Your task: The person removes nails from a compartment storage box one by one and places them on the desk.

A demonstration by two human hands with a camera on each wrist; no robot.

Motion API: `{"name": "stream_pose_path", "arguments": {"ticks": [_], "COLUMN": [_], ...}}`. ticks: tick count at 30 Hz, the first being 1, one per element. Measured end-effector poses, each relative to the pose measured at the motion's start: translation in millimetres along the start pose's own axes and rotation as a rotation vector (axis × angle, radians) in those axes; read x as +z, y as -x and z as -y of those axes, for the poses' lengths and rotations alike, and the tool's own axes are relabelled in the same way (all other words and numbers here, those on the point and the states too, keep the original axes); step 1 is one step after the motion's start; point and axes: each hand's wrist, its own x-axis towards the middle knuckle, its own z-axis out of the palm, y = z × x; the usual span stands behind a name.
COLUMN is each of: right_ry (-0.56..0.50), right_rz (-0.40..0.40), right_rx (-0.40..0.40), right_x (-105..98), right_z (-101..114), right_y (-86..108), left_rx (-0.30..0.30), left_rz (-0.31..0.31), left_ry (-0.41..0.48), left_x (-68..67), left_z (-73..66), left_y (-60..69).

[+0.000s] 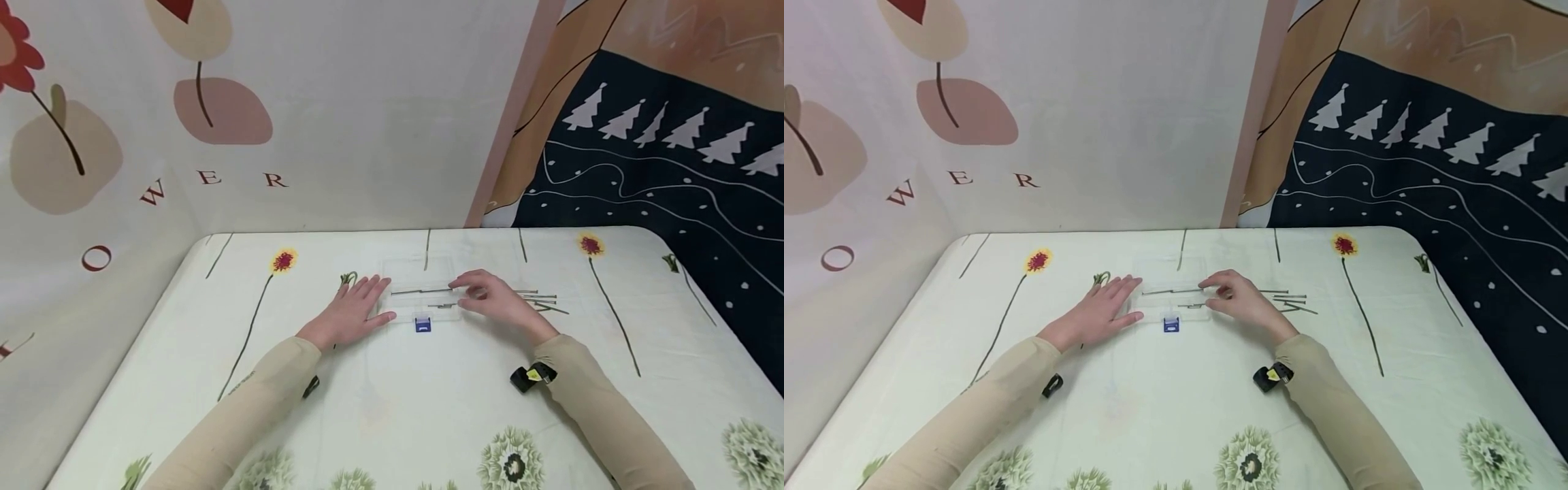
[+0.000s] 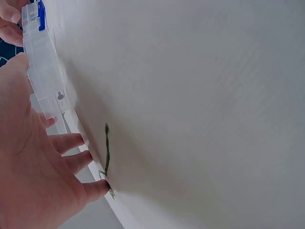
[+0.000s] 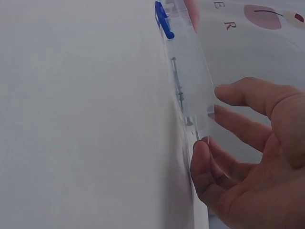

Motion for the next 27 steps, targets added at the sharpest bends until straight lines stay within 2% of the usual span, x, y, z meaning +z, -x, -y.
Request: {"name": "stream_pose_path", "arguments": {"ticks": [14, 27], "right_ry": [0.1, 0.149], "right_rz": [0.032, 0.03], "right_rx": [0.091, 0.126], "right_x": [10, 14], "right_z": [11, 15], "right_y": [-7.0, -9.5], "left_rx": [-0.008, -0.012], "left_rz": [-0.005, 0.004], "left_ry": [-0.003, -0.003], "left_x": [1.6, 1.4], "left_z": [0.0, 0.8], "left_y": [-0.5, -0.6]}}
